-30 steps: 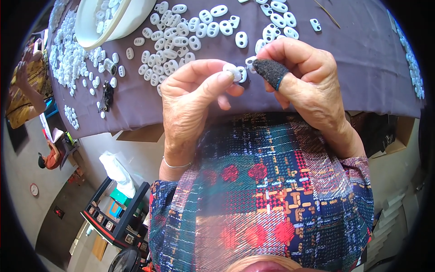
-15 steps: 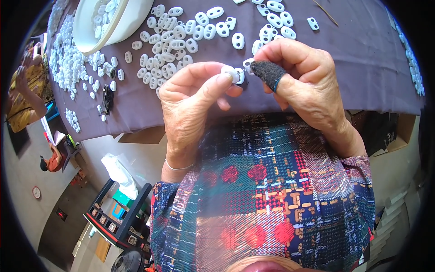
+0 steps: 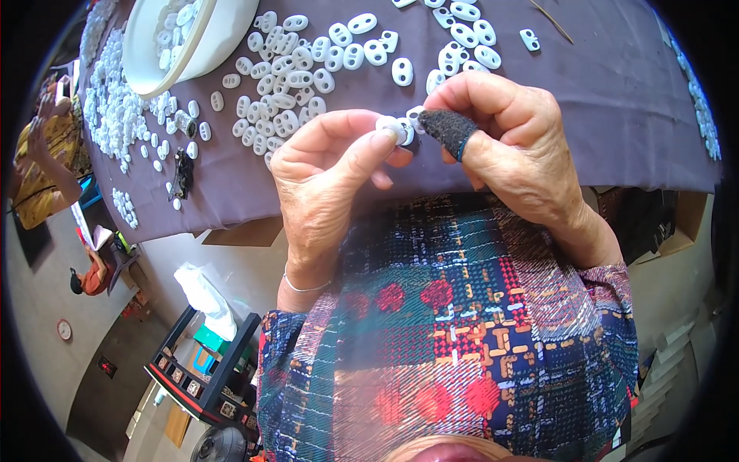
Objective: The person assembles plastic cord locks by hand, inserting small springs into the plastic components and pressing the matching plastic parts together.
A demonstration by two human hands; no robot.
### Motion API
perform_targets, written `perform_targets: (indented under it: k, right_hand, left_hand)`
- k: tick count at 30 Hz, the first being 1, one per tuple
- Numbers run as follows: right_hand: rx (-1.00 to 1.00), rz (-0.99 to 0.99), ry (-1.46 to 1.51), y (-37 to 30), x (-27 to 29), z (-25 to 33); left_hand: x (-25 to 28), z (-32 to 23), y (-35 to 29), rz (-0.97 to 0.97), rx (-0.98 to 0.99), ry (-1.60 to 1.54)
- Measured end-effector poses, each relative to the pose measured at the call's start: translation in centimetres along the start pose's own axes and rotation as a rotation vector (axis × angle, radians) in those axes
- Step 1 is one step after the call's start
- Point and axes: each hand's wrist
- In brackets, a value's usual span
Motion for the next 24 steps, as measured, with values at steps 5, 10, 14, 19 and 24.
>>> perform_targets:
  k: [5, 10, 14, 19, 24]
  right_hand:
    - [0.001, 0.028, -0.001, 0.01, -0.13, -0.28]
    - [0.005, 0.014, -0.024, 0.08, -0.18, -0.16]
    - [-0.005, 0.017, -0.026, 0.19, -0.24, -0.24]
    - [-0.019, 0.017, -0.026, 0.39, -0.28, -0.29]
    - [-0.022, 0.017, -0.023, 0.32, -0.50, -0.45]
  left_hand:
    - [-0.20, 0.03, -0.23, 0.000, 0.010, 0.007]
    - [-0.43, 0.18, -0.25, -0.006, -0.009, -0.005]
    - [-0.47, 0.24, -0.21, -0.009, 0.002, -0.010]
    - [-0.39, 0.64, -0.04, -0.007, 0.002, -0.040]
    - [-0.31, 0.98, -0.24, -0.011, -0.041, -0.015]
Point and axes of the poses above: each hand's wrist, its own y-axis towards the middle knuckle, its own x-axis out of the back of the hand, z = x × y, and after that the axes turned 3 degrees about -x, right-handed
